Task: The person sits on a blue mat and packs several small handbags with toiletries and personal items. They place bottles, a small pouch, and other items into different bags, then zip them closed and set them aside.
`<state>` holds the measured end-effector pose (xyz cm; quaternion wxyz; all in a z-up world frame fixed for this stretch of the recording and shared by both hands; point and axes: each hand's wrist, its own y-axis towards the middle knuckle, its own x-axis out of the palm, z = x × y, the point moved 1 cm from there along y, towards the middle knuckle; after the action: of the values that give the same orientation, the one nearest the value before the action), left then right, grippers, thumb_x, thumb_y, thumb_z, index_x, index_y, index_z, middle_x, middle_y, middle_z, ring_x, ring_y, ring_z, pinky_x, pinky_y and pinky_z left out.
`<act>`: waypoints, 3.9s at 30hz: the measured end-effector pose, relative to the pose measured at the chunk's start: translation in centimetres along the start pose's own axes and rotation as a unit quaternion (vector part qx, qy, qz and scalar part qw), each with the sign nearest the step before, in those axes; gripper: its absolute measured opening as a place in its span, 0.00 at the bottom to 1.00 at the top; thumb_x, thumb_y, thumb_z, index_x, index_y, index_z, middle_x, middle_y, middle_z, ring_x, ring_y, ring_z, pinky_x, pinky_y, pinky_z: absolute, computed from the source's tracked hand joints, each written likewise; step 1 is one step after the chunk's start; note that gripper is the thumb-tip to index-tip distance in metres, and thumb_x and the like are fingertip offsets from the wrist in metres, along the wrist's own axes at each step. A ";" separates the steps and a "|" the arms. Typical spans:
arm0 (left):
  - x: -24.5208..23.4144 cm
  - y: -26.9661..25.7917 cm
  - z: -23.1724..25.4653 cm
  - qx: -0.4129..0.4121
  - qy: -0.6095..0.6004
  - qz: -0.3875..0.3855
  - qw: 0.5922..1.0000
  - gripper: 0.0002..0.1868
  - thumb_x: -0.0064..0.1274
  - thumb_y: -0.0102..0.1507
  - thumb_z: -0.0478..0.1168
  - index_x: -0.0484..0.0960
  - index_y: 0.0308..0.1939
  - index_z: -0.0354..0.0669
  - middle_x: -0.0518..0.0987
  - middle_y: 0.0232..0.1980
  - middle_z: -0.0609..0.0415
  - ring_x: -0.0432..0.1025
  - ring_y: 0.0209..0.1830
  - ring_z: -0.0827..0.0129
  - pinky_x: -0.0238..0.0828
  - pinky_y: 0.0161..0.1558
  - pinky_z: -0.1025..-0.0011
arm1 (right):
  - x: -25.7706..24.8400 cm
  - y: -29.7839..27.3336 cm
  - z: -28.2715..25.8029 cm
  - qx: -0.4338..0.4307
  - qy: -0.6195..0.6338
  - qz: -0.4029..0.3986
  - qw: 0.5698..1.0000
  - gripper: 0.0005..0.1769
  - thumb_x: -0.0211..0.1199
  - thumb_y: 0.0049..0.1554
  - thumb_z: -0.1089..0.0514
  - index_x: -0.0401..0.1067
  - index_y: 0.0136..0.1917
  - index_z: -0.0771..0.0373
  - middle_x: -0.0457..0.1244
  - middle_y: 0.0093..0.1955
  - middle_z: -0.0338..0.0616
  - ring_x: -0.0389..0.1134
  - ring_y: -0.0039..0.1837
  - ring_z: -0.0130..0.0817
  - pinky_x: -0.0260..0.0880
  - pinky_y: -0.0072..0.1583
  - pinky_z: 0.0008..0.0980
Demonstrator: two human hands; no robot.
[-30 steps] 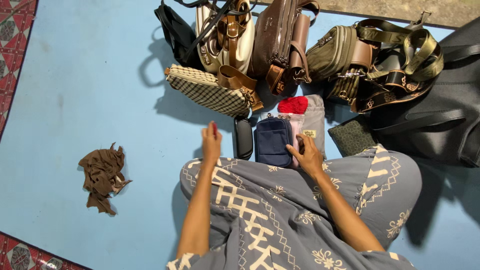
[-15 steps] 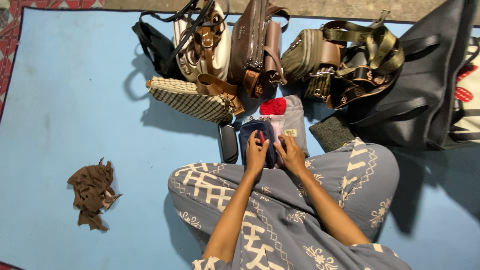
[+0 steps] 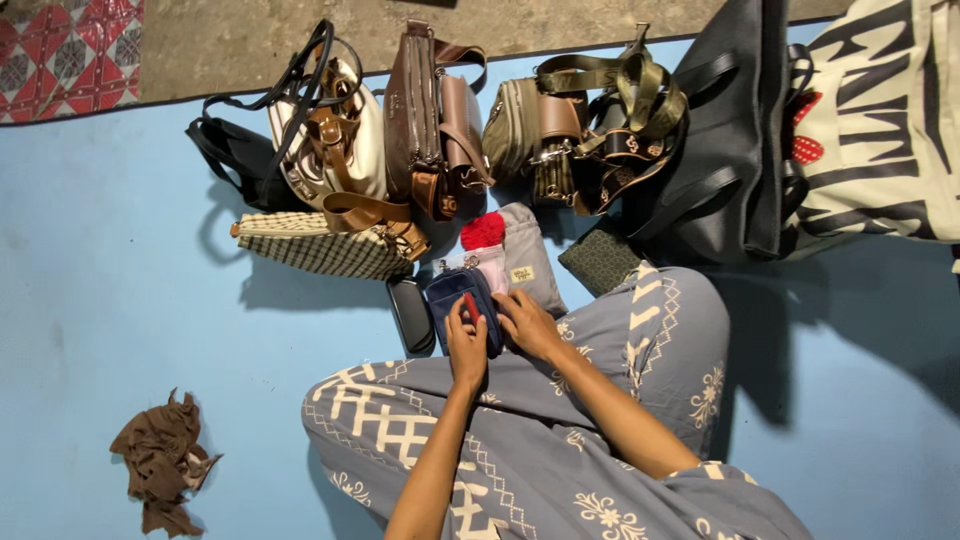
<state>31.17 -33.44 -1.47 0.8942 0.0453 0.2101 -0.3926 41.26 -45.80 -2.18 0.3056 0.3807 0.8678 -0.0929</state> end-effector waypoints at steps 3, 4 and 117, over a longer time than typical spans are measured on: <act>1.3 1.4 1.7 0.025 -0.008 0.006 1.000 0.27 0.56 0.65 0.36 0.69 0.68 0.40 0.71 0.52 0.49 0.70 0.33 0.72 0.72 0.37 0.73 | 0.0 -0.1 0.0 0.049 0.009 0.001 0.999 0.21 0.61 0.60 0.54 0.69 0.66 0.56 0.62 0.58 0.48 0.69 0.56 0.53 0.70 0.54 0.46; 1.7 1.8 2.1 0.029 -0.010 0.004 1.000 0.27 0.57 0.64 0.36 0.70 0.67 0.39 0.71 0.53 0.49 0.70 0.33 0.72 0.72 0.36 0.73 | -0.1 -0.1 0.1 0.059 0.019 0.020 0.998 0.20 0.62 0.59 0.55 0.70 0.64 0.56 0.62 0.58 0.48 0.69 0.56 0.53 0.70 0.55 0.45; -8.6 5.2 -8.7 -0.073 0.269 0.052 0.959 0.52 0.65 0.59 0.51 0.49 0.77 0.42 0.58 0.72 0.30 0.54 0.71 0.35 0.49 0.70 0.47 | 1.8 18.9 -13.7 -0.271 -0.044 -0.017 0.961 0.24 0.62 0.50 0.70 0.72 0.62 0.63 0.60 0.72 0.55 0.61 0.70 0.56 0.62 0.69 0.49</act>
<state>26.76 -21.90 -6.31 0.8245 0.0950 0.4683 -0.3030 47.55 -26.22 8.99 0.4340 0.2645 0.8523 0.1240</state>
